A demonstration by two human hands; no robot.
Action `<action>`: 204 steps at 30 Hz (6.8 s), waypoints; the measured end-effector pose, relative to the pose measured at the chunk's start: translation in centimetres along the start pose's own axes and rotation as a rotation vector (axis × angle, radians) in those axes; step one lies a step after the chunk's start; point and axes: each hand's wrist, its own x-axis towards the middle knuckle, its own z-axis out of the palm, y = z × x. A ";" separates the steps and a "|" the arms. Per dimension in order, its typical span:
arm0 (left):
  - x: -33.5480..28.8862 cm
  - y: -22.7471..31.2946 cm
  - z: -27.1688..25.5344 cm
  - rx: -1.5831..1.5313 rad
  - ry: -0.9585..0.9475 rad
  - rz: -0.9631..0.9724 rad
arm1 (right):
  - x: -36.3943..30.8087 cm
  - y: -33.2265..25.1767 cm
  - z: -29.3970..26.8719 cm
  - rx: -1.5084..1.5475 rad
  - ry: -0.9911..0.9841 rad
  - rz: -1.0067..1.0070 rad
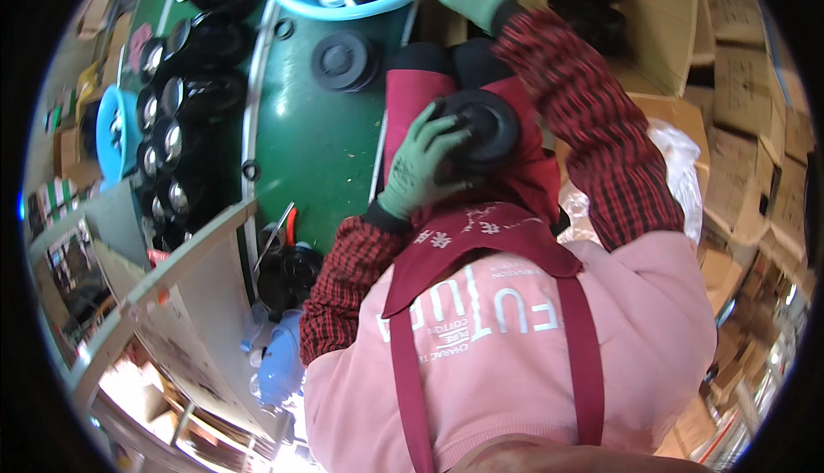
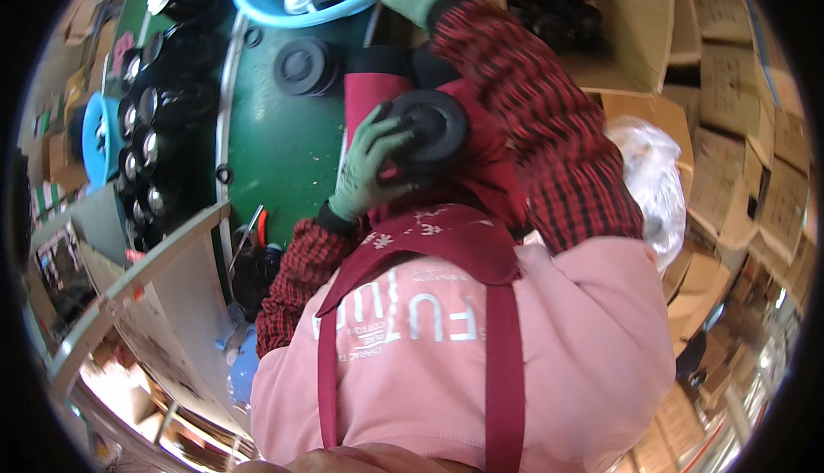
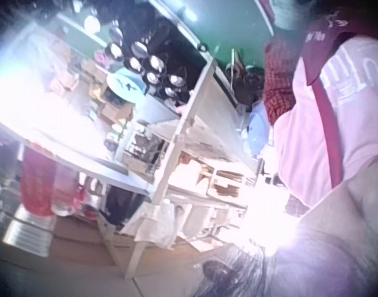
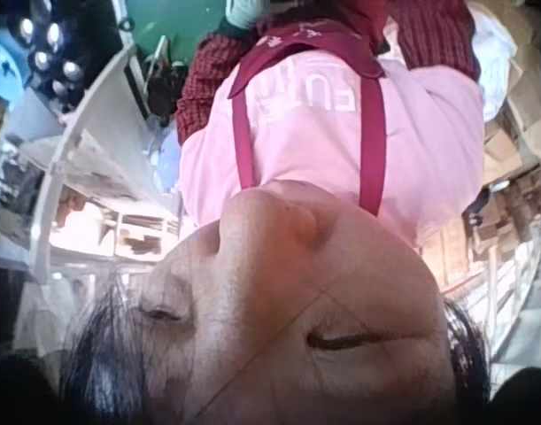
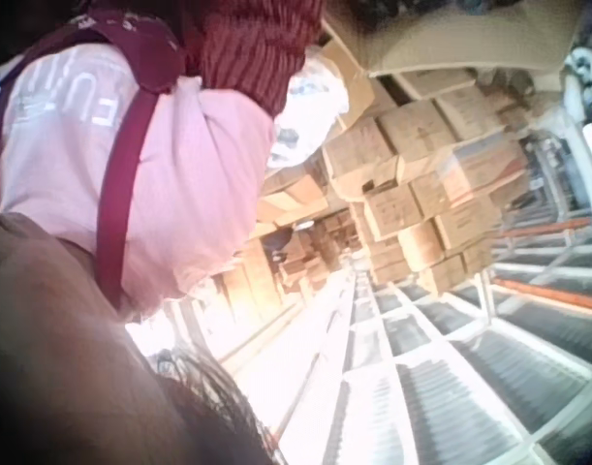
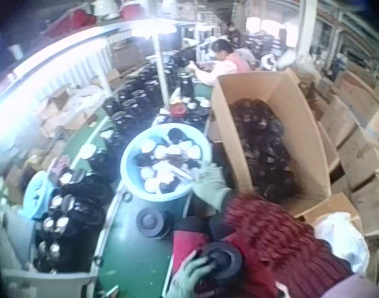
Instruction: The person assembles black kettles by inserting a metal component into the base and securing a lid. They handle each kettle one at a time, placing the finished units into a cardboard box.
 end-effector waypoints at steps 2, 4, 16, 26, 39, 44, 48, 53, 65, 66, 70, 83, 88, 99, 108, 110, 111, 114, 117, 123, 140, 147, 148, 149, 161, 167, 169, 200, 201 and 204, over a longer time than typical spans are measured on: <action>-2.1 1.6 -2.1 0.034 0.145 0.026 | -1.8 -0.8 -4.3 0.020 0.114 -0.068; -4.7 0.2 -3.0 -0.017 0.534 -0.097 | -6.1 -2.6 -7.5 0.428 -0.015 -0.084; -15.9 -12.3 -5.2 -0.507 0.544 -0.690 | -17.0 -18.2 -2.8 0.954 -0.550 -0.185; -13.1 -9.2 -8.7 -0.192 0.945 -0.736 | -15.4 -19.2 0.0 1.017 -0.949 -0.177; -13.4 -10.1 -7.7 0.095 0.870 -0.730 | 14.1 -3.6 11.6 -0.151 -0.219 0.121; -13.2 -10.2 -7.8 0.008 0.861 -0.766 | 17.0 2.4 20.3 -0.192 -0.325 0.299; -13.7 -10.5 -7.5 0.107 0.852 -0.728 | 18.4 4.1 24.3 -0.143 -0.314 0.376; -13.5 -10.9 -8.3 0.005 0.817 -0.723 | 18.8 7.2 25.7 -0.035 -0.171 0.421; -9.5 -2.2 -14.1 0.464 0.622 -0.605 | -2.5 -14.9 -2.6 1.484 -0.412 0.113; -8.2 -0.6 -15.0 0.467 0.521 -0.559 | -4.4 -17.3 -5.4 1.333 -0.495 0.070; -7.4 1.6 -16.0 0.573 0.256 -0.500 | -9.0 -22.3 -8.6 1.250 -0.645 0.031; -3.2 -0.6 -17.7 0.783 0.008 -0.825 | -16.1 -23.2 -1.4 0.691 -0.568 -0.143; -2.4 -1.0 -17.3 0.801 -0.087 -0.841 | -16.5 -23.2 -0.8 0.656 -0.550 -0.159; -0.7 -0.4 -17.6 0.875 -0.144 -0.955 | -16.7 -23.5 -0.7 0.573 -0.479 -0.217; -0.3 -0.9 -18.3 0.789 -0.288 -0.881 | -16.7 -24.0 -0.5 0.564 -0.496 -0.204; -1.0 -0.6 -19.1 0.900 -0.322 -0.501 | -16.9 -24.1 -0.3 0.537 -0.488 -0.196; -1.1 -0.5 -19.3 0.946 -0.333 -0.307 | -16.9 -24.2 -0.2 0.543 -0.487 -0.194; -0.6 -0.9 -19.6 1.039 -0.157 -0.630 | -17.2 -24.2 0.1 0.538 -0.436 -0.206; 0.3 0.0 -18.8 0.872 -0.388 -0.744 | -18.0 -24.3 0.9 0.500 -0.322 -0.258; 1.9 0.7 -20.5 0.361 -0.043 -0.532 | -17.9 -24.4 0.7 0.496 -0.320 -0.238; -2.0 -3.0 -20.6 0.951 -0.686 -0.463 | -15.3 -23.3 0.0 0.502 -0.426 -0.389; -2.1 -2.5 -23.6 0.832 -0.697 -0.085 | -11.3 -21.7 2.6 0.751 -0.410 -0.750; -1.2 -1.5 -25.0 0.815 -0.680 -0.147 | -10.2 -21.6 2.4 0.817 -0.328 -0.764; 0.3 0.5 -27.4 0.795 -0.659 -0.245 | -8.3 -22.5 0.1 0.878 -0.402 -0.674; 10.9 -16.4 -54.6 1.300 0.755 -0.186 | -10.5 -28.8 5.0 0.596 -0.625 -0.356; 21.2 -33.4 -55.4 1.210 0.420 -0.669 | -15.2 -28.1 10.3 0.218 -1.026 -0.738; 22.5 -38.3 -54.8 1.173 0.198 -0.720 | -15.8 -28.1 10.0 0.159 -1.017 -0.782; -9.5 -2.3 -32.5 1.111 -0.148 -0.396 | -8.9 -26.7 -2.6 0.546 -0.276 -0.494; -9.6 -0.9 -31.3 1.061 -0.169 -0.325 | -7.9 -26.1 -3.7 0.587 -0.103 -0.550; -9.9 4.3 -27.7 0.934 -0.198 -0.166 | -5.3 -23.4 -7.7 0.638 -0.212 -0.959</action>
